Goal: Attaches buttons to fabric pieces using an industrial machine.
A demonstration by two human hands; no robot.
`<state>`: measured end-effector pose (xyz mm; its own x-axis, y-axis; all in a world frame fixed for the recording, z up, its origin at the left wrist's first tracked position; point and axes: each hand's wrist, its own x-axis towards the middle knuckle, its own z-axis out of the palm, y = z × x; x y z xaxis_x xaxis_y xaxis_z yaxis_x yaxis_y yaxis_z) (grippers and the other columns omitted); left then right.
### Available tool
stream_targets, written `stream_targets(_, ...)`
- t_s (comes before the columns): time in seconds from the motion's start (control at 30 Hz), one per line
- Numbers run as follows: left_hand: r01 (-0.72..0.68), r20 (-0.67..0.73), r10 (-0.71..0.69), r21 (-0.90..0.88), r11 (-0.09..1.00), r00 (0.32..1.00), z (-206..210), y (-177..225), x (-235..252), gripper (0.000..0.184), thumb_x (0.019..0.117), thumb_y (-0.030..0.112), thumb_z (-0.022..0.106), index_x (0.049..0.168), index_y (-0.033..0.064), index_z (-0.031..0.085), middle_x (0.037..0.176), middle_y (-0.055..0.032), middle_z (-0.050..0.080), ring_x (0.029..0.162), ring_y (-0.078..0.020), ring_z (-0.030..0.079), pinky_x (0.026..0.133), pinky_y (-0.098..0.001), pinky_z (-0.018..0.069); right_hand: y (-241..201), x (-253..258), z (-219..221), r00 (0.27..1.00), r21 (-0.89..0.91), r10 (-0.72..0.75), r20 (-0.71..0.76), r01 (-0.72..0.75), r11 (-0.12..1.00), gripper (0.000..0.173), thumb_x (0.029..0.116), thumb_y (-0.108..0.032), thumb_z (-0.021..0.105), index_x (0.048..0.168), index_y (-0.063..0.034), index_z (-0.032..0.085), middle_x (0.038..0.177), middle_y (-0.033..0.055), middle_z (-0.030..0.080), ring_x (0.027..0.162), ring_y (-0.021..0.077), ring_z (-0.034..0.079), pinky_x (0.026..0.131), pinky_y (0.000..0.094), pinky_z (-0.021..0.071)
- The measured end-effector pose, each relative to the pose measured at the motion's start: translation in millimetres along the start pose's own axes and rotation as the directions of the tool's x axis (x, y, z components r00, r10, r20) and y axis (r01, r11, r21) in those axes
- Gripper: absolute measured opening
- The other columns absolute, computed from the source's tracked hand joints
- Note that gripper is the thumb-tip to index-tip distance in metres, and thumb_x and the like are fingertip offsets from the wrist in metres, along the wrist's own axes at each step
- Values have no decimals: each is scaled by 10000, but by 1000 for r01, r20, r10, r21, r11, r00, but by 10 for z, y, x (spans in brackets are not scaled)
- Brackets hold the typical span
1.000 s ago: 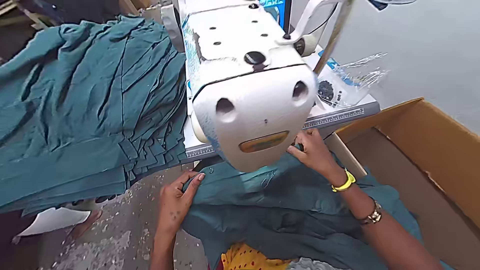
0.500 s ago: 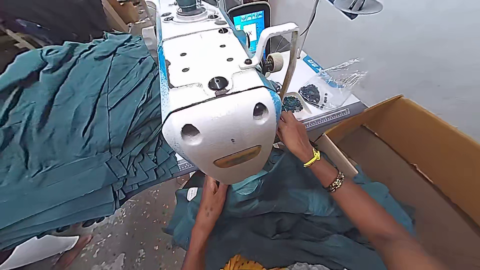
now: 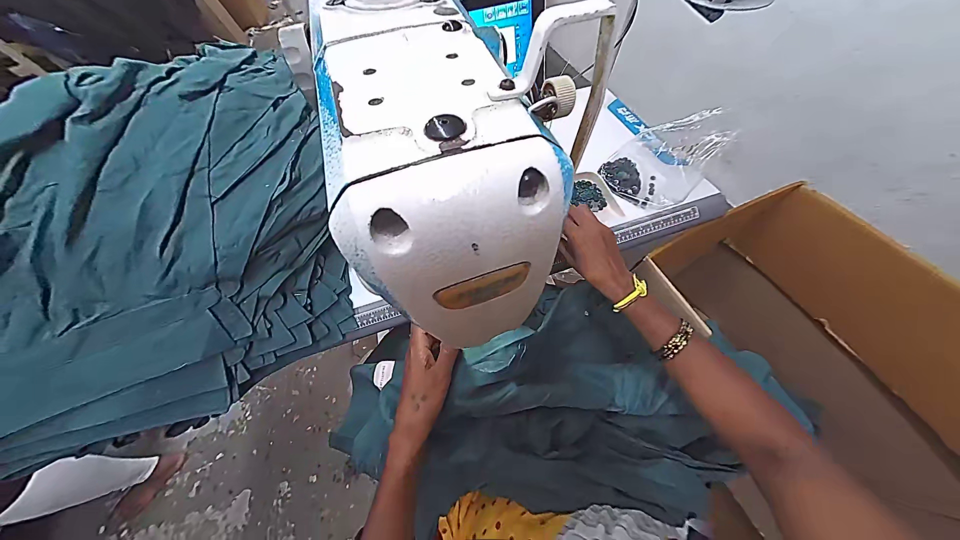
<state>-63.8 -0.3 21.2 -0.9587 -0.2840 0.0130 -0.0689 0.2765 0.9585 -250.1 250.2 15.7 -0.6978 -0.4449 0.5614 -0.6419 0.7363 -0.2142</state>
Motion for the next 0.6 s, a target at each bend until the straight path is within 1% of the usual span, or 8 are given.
stream_targets(0.1,12,-11,-12,50,999,1000,5,-1,26,551,993,285,529,1411,-63,441,1131,-74,642,939,-34,617,849,-222,510,-20,-7,-125,999,86,-4,34,1,996,118,929,-76,727,995,20,706,983,224,656,923,411,672,732,536,565)
stream_targets(0.13,19,-20,-17,74,997,1000,2,9,31,488,990,276,535,1354,-48,495,1072,-57,641,916,-43,614,833,-237,513,-47,-11,-164,999,111,-1,35,-3,994,120,946,-97,710,996,12,704,970,209,658,905,392,671,736,529,562)
stream_targets(0.23,-145,-10,151,219,965,988,-51,99,-181,261,969,252,603,880,11,648,720,-5,596,648,-38,559,618,-242,473,-403,-68,-314,1000,182,-19,-22,22,983,152,943,-124,685,944,28,690,872,194,672,765,349,683,653,515,551)
stream_targets(0.3,-324,158,295,209,923,942,-125,222,-430,332,976,308,627,751,64,627,590,22,544,526,-13,509,502,-200,434,-728,-150,-372,962,146,-222,-159,246,958,136,899,-118,662,854,2,707,826,152,707,730,280,708,605,420,575)
stream_targets(0.37,-381,232,337,182,907,913,-159,232,-564,350,992,376,620,770,106,603,577,46,511,507,11,461,473,-162,379,-1036,-263,-379,864,71,-461,-203,483,873,164,977,-127,601,868,-64,706,820,93,720,758,220,696,637,332,546)
stream_targets(0.43,-392,205,351,213,895,914,-164,181,-567,312,987,399,624,879,115,697,660,56,626,573,34,546,531,-152,453,-1229,-263,-356,809,53,-553,-200,572,818,184,954,-75,606,792,-88,690,730,67,690,702,213,674,584,312,504)
stream_targets(0.53,-443,164,419,159,882,893,-179,232,-556,266,1004,337,624,1001,101,746,823,54,726,713,75,621,651,-107,504,-1272,-201,-373,882,255,-443,-159,470,845,162,878,-118,680,726,-75,717,701,59,697,720,181,694,630,286,532)
stream_targets(0.6,-450,120,439,87,889,890,-270,270,-597,246,1007,318,632,993,100,746,883,57,742,790,77,647,718,-106,529,-1251,-291,-455,924,643,-378,52,258,721,238,1010,-224,610,918,-27,707,826,57,718,814,103,671,786,234,528)
